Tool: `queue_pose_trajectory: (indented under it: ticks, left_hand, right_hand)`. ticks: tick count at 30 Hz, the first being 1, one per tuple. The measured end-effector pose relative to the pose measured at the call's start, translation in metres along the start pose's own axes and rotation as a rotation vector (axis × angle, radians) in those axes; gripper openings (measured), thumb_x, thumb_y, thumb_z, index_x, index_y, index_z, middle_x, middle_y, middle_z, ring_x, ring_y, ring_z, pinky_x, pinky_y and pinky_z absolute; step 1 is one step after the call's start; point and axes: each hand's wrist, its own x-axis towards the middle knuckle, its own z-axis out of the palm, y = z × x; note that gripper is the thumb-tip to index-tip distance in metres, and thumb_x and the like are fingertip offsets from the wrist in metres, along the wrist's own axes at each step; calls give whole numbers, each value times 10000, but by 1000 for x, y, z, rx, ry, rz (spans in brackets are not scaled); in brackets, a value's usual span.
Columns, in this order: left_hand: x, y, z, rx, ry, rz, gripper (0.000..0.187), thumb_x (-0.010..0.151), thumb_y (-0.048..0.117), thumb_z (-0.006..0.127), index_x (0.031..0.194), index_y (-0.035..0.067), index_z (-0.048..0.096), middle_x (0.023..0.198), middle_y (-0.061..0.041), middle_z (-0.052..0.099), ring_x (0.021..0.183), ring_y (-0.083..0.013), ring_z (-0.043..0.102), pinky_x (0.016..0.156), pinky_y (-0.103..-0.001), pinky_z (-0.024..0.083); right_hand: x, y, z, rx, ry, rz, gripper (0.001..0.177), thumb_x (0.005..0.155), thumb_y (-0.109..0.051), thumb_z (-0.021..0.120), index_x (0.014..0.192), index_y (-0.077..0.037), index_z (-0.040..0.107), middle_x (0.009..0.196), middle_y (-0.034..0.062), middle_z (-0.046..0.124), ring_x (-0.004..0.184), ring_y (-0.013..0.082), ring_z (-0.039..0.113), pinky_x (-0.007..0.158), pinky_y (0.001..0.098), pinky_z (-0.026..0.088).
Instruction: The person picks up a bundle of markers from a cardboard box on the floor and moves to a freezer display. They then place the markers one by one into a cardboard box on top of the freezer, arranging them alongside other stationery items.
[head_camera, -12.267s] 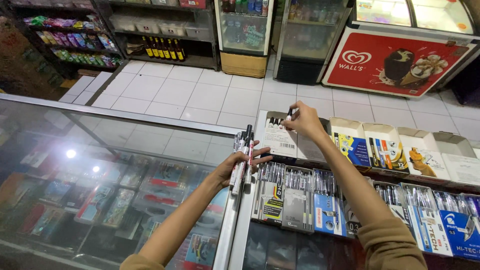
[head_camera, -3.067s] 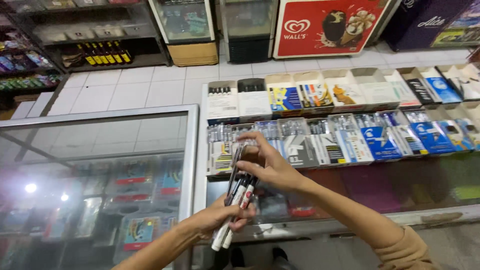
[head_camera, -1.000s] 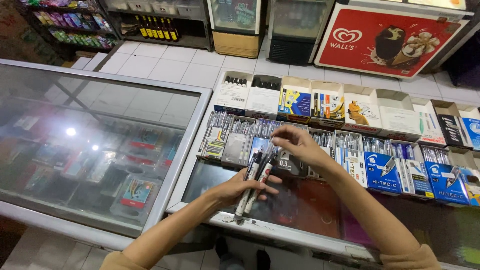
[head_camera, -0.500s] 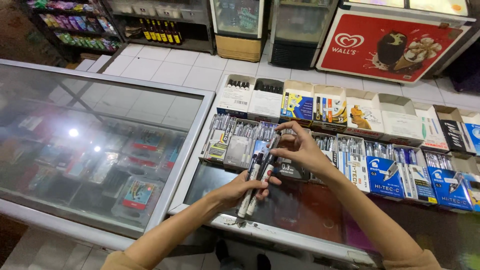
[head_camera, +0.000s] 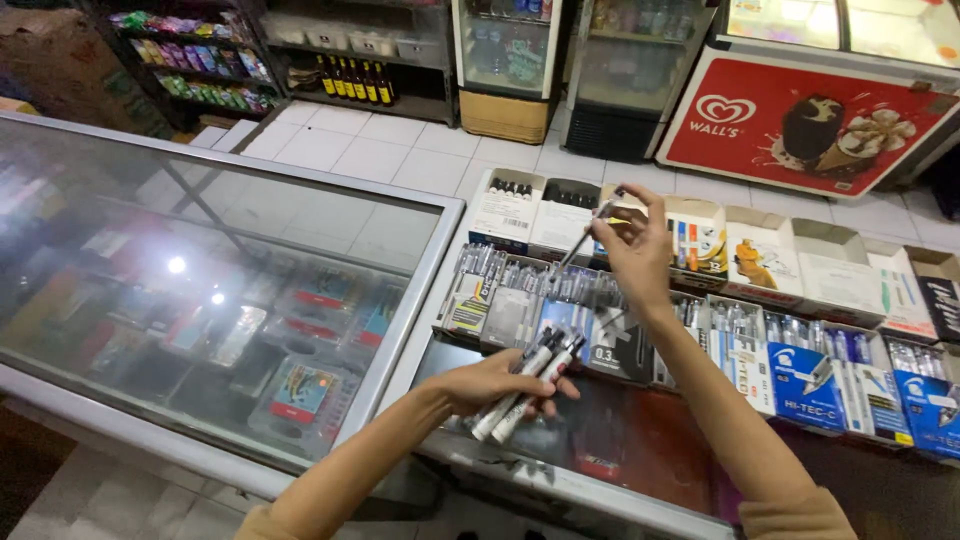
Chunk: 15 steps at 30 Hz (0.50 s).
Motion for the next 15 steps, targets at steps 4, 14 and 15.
queue_pose_trajectory:
  ticks: [4, 14, 15]
  left_hand:
    - [-4, 17, -33, 4, 95, 11, 291, 904, -10, 664, 1182, -30, 579, 1196, -193, 687, 1005, -326, 723, 727, -300, 626]
    - [-40, 55, -48, -32, 226, -33, 388, 901, 55, 697, 1260, 9, 559, 1302, -162, 660, 1157, -335, 673, 888, -411, 602]
    - [-42, 58, -44, -69, 269, -32, 398, 886, 55, 717, 1254, 7, 572, 1254, -153, 685, 1140, -330, 683, 913, -434, 595]
  right_hand:
    - [12, 42, 14, -83, 11, 75, 567, 949, 18, 694, 1451, -69, 445, 1134, 248, 632, 896, 251, 698, 828, 364, 614]
    - [4, 87, 20, -397, -230, 331, 561, 798, -216, 855, 1326, -165, 672, 1026, 127, 766, 955, 258, 737, 868, 361, 568]
    - [2, 91, 22, -456, -274, 340, 549, 790, -234, 849, 1313, -170, 694, 1035, 117, 775, 990, 274, 732, 892, 372, 560]
